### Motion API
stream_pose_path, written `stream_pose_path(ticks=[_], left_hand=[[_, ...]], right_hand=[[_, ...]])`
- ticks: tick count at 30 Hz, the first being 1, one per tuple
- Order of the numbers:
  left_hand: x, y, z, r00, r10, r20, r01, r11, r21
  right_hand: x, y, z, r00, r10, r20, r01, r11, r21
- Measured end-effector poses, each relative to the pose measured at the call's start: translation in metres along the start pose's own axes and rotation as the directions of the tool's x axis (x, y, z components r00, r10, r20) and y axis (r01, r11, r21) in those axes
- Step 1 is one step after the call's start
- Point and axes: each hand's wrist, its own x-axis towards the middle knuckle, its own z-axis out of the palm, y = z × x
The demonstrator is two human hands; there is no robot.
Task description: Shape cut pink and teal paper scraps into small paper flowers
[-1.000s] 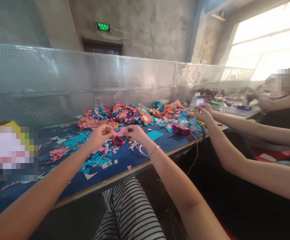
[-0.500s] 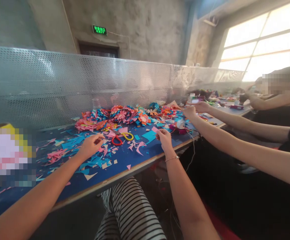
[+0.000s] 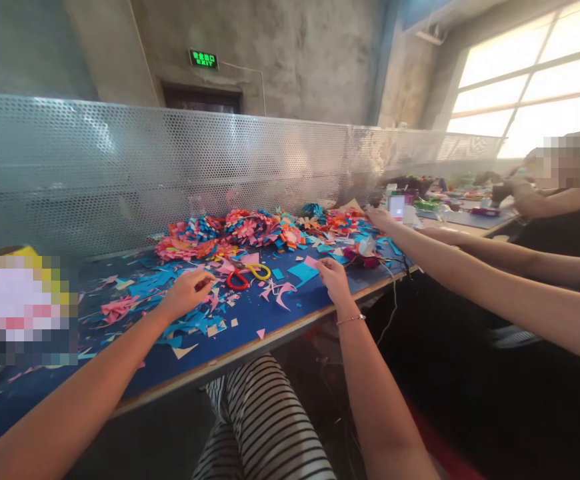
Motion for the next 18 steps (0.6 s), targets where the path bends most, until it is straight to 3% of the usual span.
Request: stream_pose_path(ticks=[18], left_hand=[[-0.0015, 0.006, -0.002, 0.995, 0.093, 0.039, -0.095, 0.994, 0.059]], right_hand=[[0.0003, 0.0039, -0.0006, 1.0, 0.004, 0.024, -0.002, 0.996, -0.089]])
